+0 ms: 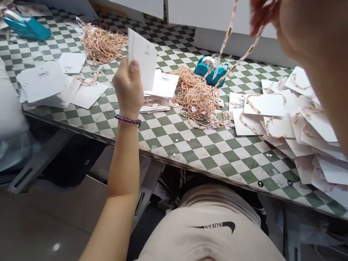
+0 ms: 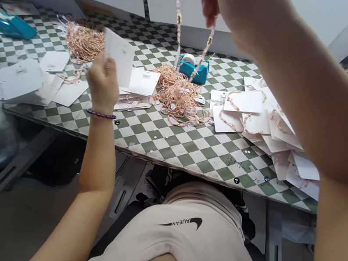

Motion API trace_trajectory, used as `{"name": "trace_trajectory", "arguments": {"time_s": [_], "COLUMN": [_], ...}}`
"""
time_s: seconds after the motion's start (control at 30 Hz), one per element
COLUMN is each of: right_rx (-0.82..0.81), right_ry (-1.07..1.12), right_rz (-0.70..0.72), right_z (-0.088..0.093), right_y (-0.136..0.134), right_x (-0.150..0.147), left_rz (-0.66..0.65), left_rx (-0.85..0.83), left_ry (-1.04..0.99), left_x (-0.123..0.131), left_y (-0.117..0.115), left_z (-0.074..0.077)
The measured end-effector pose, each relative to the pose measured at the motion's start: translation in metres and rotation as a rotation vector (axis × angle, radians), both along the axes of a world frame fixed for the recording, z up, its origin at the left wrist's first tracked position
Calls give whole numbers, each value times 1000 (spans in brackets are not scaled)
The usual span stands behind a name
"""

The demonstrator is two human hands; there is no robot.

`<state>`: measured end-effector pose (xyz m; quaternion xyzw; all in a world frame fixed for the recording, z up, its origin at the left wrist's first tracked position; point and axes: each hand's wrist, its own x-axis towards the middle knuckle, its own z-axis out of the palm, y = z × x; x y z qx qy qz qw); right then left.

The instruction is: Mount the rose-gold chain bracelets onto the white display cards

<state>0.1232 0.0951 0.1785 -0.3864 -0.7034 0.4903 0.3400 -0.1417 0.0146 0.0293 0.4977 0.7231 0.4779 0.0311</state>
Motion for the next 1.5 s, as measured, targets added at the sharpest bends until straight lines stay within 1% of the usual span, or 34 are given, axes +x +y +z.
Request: {"name": "trace_trajectory", "arguments": {"time_s": [0.03,0.07,0.1,0.17,0.2,0.23,0.27,0.33,0.4,0.43,0.5,0.53,0.6,0.63,0.67,0.73,0.77,0.8,0.87,0.93,0.97,1.03,1.13,1.2,1.23,1.33,1.43,1.5], "right_rx": [144,246,313,382,457,511,540,518,513,549,638,660,633,565,454,179,54,-16,-95,-141,-145,-101,-62,-88,-105,-159,-129,-99], "right_ry": [-73,-186,-357,-738,-879,-963,-1016,-1140,-1291,-1341,-1394,-1395,-1339,-1264,-1133,-789,-596,-437,-149,44,106,122,61,11,-4,-17,12,13], "right_rz": [15,51,105,184,191,184,193,253,350,400,444,453,422,364,272,47,-40,-80,-58,-15,-17,-65,-150,-156,-137,-27,93,175], "right_z": [-3,-7,-13,-26,-33,-41,-50,-68,-89,-100,-119,-125,-130,-127,-121,-104,-93,-82,-60,-41,-32,-16,7,18,23,27,21,15], "right_y": [3,5,6,4,2,-2,-7,-16,-22,-24,-26,-26,-29,-30,-32,-34,-35,-35,-35,-35,-35,-36,-39,-42,-44,-49,-52,-51], "right_x": [0,0,0,2,4,6,9,18,28,34,44,47,49,49,47,43,41,39,35,31,29,23,17,16,16,20,24,28], "left_rz": [-13,-39,-65,-103,-117,-123,-122,-133,-140,-150,-183,-201,-229,-239,-246,-256,-256,-252,-241,-230,-227,-240,-282,-301,-307,-319,-331,-362], "left_rx": [110,212,305,370,380,402,438,481,438,392,307,285,281,298,322,367,374,370,335,292,268,220,206,222,223,188,173,191], "left_ry": [-107,-210,-311,-457,-499,-529,-549,-565,-537,-519,-497,-497,-527,-562,-605,-689,-720,-738,-765,-779,-777,-785,-860,-880,-880,-923,-978,-962], "left_x": [0,2,5,15,22,29,35,47,54,56,56,55,54,53,53,54,56,58,65,72,76,82,85,84,84,81,80,81], "left_y": [-2,-6,-10,-20,-25,-30,-33,-37,-39,-39,-40,-41,-43,-43,-44,-44,-43,-43,-42,-44,-46,-50,-55,-56,-56,-55,-54,-54], "left_z": [-3,-5,-8,-13,-17,-21,-26,-37,-48,-53,-59,-60,-60,-59,-58,-56,-54,-53,-49,-44,-42,-38,-36,-36,-37,-38,-40,-41]}}
